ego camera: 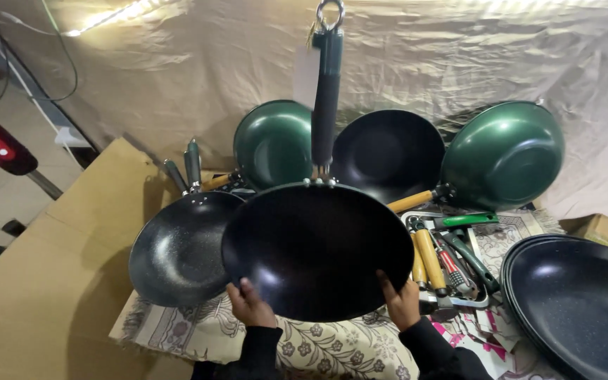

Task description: Assembling a handle onto a wok using screws and a tool, followed by wiping the wok clean.

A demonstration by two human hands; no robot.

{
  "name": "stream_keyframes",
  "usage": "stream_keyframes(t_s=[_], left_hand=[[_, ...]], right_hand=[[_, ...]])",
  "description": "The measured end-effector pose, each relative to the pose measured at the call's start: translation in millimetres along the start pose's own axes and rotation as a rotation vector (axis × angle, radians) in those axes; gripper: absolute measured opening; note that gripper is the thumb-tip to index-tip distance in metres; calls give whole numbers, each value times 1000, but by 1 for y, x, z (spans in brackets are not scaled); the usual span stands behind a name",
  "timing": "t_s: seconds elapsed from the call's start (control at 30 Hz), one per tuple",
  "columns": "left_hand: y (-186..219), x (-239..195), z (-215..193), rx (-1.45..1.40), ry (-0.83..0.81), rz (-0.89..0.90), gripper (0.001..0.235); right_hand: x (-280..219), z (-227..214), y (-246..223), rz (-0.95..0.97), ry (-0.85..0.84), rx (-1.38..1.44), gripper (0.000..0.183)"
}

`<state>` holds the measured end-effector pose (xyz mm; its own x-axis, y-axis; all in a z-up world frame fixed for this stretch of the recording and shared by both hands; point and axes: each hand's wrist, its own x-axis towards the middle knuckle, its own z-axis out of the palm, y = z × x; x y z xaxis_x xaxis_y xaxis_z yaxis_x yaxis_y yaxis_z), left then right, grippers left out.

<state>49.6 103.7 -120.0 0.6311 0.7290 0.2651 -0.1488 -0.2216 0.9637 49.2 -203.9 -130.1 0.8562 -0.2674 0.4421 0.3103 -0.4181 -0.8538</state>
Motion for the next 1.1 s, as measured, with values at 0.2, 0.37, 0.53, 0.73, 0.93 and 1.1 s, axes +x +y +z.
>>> stream_keyframes(t_s=[0.2,0.37,0.53,0.73,0.93,1.1], left_hand=[[17,36,-39,-80,124,-13,43],[30,71,-76,-16,246,29,32],[28,113,-107,-34,273,99,26],[10,162,-129,126,329,195,27],[-6,203,-136,225,291,90,31],[-46,225,-141,423,275,136,26]], right_hand=[[-3,45,-51,7,-75,114,24],[3,94,-68,-28,-155,158,33],[11,141,-91,-38,-198,206,38],[23,192,-108,-30,-275,226,51],[39,231,-118,-282,-197,203,64],[45,251,-113,-288,-234,151,65]])
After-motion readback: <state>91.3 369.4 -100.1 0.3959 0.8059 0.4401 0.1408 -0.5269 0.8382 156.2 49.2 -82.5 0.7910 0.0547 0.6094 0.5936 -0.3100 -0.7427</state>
